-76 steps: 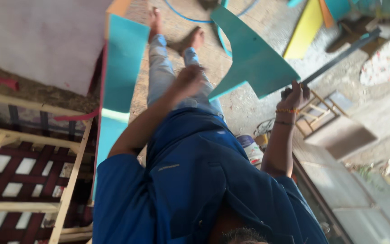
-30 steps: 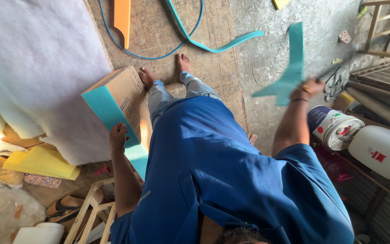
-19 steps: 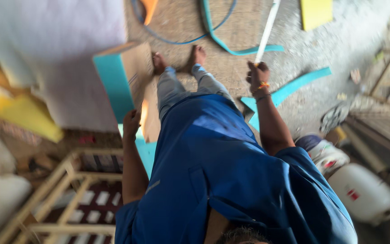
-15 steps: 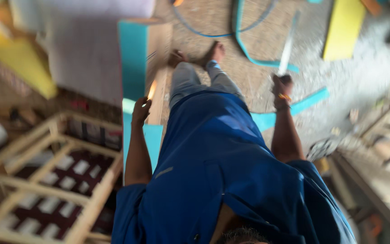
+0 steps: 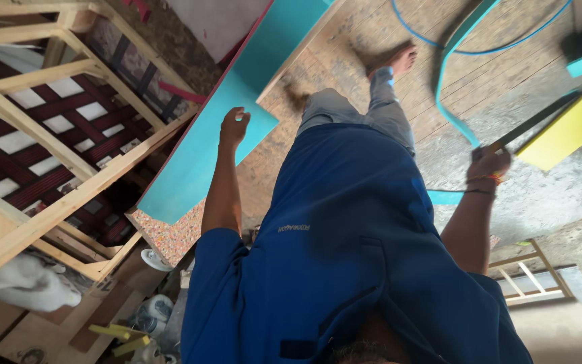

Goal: The person aligns teal foam sheets on a large red board, presses them flat, and cuts the foam with a knife, trimming off excess pieces and setting scraps aside. At the end, the person picks up a spray gun with an air hose and sprays the board surface.

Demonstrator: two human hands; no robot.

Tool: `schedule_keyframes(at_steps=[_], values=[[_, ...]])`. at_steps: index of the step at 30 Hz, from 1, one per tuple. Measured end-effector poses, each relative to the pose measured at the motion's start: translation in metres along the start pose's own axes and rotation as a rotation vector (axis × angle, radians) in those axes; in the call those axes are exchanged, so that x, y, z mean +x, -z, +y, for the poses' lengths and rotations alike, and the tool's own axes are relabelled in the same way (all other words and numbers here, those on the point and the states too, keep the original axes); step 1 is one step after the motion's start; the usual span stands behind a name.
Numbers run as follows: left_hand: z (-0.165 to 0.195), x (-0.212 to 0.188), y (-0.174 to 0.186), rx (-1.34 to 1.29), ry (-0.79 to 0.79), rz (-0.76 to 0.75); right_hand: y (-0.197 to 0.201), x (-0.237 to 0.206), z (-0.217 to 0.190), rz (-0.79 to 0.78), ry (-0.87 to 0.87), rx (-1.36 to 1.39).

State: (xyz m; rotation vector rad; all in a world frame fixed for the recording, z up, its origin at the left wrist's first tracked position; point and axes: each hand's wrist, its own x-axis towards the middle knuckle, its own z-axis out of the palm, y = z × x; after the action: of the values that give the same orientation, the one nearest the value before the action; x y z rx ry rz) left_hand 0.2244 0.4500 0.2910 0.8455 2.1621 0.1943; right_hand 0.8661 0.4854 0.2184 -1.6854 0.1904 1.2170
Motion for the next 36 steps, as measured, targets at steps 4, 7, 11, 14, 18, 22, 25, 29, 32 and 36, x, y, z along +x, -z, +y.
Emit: schedule_keyframes(at_steps=[4, 7, 11, 14, 18, 22, 25, 29, 32, 36], values=[[-0.087, 0.002, 0.028, 0.1, 0.019, 0.089, -0.002, -0.032, 0.022, -0.116, 0.127, 0.286], [-0.157, 0.021, 0.04, 0.255, -0.125, 0.119, 0.01, -0.065, 0.081, -0.176, 0.085, 0.229], [-0.238, 0.038, 0.053, 0.431, -0.281, 0.126, 0.02, -0.099, 0.206, -0.283, -0.088, -0.105], [-0.279, 0.03, 0.064, 0.524, -0.292, 0.112, 0.017, -0.132, 0.296, -0.253, -0.289, -0.131], [-0.291, 0.036, 0.067, 0.654, -0.4, 0.039, -0.013, -0.161, 0.386, -0.317, -0.419, -0.078], [-0.29, 0.073, 0.049, 0.783, -0.678, 0.193, -0.056, -0.169, 0.443, -0.305, -0.466, -0.045], [-0.296, 0.099, 0.028, 0.827, -0.795, 0.22, -0.085, -0.168, 0.48, -0.382, -0.47, -0.122], [-0.314, 0.109, 0.015, 0.709, -0.918, 0.29, -0.122, -0.17, 0.549, -0.691, -0.445, -0.017], [-0.323, 0.112, 0.012, 0.671, -0.937, 0.287, -0.153, -0.169, 0.618, -0.942, -0.261, 0.066], [-0.324, 0.112, 0.012, 0.647, -0.946, 0.263, -0.178, -0.176, 0.699, -1.177, 0.381, -0.135]])
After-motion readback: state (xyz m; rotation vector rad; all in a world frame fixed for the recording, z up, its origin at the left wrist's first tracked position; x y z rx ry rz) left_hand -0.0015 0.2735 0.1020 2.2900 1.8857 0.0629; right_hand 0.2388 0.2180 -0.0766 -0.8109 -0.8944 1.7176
